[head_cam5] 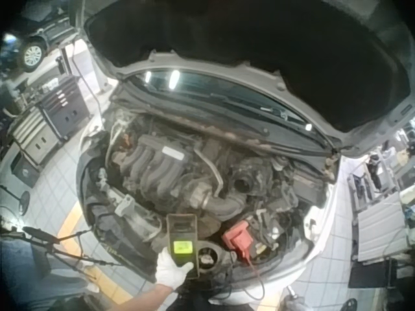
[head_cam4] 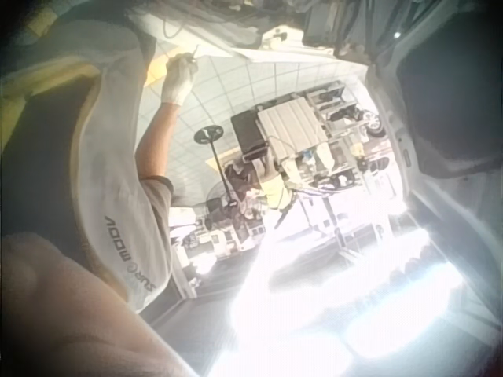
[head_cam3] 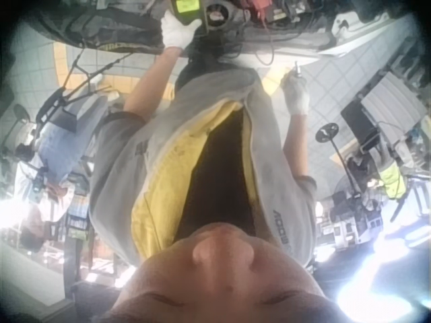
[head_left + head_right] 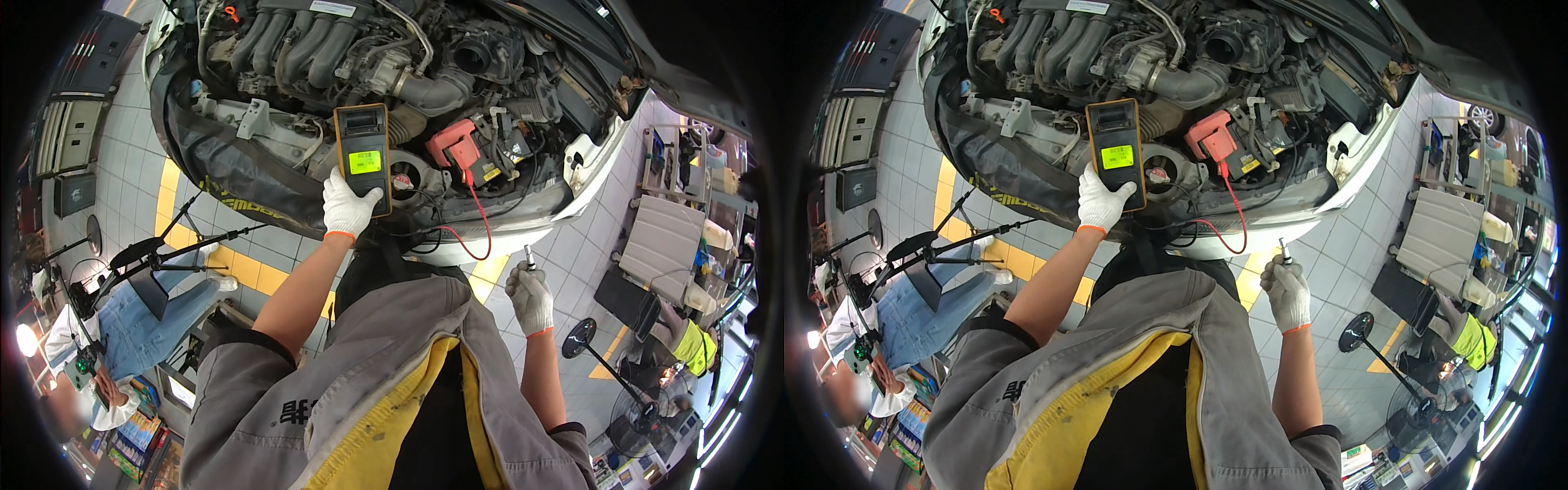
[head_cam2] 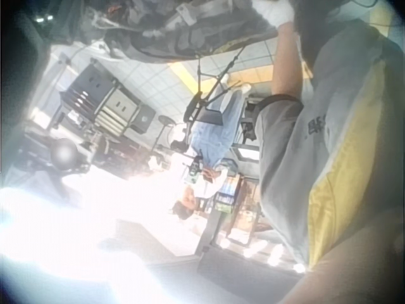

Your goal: The person removes a cabin air filter from a white car, places it on a cart, then retrieves a battery tester and connects its leads to the car battery. The person opens the oil filler cap, checks the dipstick, and continues using the tester on the battery.

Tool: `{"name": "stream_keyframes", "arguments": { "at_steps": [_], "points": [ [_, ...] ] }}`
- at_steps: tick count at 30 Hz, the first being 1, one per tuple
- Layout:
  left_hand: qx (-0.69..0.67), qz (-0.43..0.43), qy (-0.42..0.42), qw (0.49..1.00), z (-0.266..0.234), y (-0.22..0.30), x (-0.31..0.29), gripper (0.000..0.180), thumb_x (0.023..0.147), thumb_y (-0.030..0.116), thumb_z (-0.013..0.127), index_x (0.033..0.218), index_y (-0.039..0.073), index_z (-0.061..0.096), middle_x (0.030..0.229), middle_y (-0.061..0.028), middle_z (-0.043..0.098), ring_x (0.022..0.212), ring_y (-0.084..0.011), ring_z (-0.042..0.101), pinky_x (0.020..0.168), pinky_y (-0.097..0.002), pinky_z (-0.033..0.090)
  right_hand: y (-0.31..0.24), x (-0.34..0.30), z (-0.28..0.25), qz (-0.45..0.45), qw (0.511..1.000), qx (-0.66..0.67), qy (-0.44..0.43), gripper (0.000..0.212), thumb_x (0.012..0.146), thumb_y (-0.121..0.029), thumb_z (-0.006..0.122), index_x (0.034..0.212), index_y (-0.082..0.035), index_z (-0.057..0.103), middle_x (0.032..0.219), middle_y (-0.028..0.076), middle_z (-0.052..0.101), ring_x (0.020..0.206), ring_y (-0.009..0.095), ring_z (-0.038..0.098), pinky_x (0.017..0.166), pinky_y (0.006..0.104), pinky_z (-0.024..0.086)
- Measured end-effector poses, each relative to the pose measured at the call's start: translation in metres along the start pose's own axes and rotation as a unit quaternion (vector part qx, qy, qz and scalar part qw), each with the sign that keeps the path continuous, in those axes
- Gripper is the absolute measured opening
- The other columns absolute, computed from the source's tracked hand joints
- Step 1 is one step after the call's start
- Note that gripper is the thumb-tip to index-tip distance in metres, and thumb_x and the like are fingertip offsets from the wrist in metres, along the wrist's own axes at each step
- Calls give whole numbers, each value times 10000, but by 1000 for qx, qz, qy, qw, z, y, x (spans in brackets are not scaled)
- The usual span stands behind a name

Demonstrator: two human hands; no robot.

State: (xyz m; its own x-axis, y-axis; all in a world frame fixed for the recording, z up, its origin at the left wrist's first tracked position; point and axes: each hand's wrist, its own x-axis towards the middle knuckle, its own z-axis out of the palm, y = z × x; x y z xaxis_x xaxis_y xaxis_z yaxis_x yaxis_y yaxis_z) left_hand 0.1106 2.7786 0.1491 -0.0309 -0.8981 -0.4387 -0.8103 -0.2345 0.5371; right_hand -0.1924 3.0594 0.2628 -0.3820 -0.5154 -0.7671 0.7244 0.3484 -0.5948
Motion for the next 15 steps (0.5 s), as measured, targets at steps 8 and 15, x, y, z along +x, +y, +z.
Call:
{"name": "stream_keyframes", "arguments": {
  "at_steps": [8,15],
  "points": [
    [-129,80,-61,986,-22,-45,21,775,997,470,715,1571,49,411,1442,-262,599,1331,-407,600,1117,-439,472,2,0,-2,2,1000,-1,-3,165,995,-79,642,1158,-101,629,1029,50,653,905,189,617,801,324,505],
    [-160,76,71,982,-14,-38,21,537,1067,398,633,1436,19,541,1383,-233,633,1229,-373,649,1059,-436,499,3,-5,12,-45,988,-120,83,182,1008,-82,638,1189,-67,623,1053,60,665,914,175,637,811,328,528]
  ]
}}
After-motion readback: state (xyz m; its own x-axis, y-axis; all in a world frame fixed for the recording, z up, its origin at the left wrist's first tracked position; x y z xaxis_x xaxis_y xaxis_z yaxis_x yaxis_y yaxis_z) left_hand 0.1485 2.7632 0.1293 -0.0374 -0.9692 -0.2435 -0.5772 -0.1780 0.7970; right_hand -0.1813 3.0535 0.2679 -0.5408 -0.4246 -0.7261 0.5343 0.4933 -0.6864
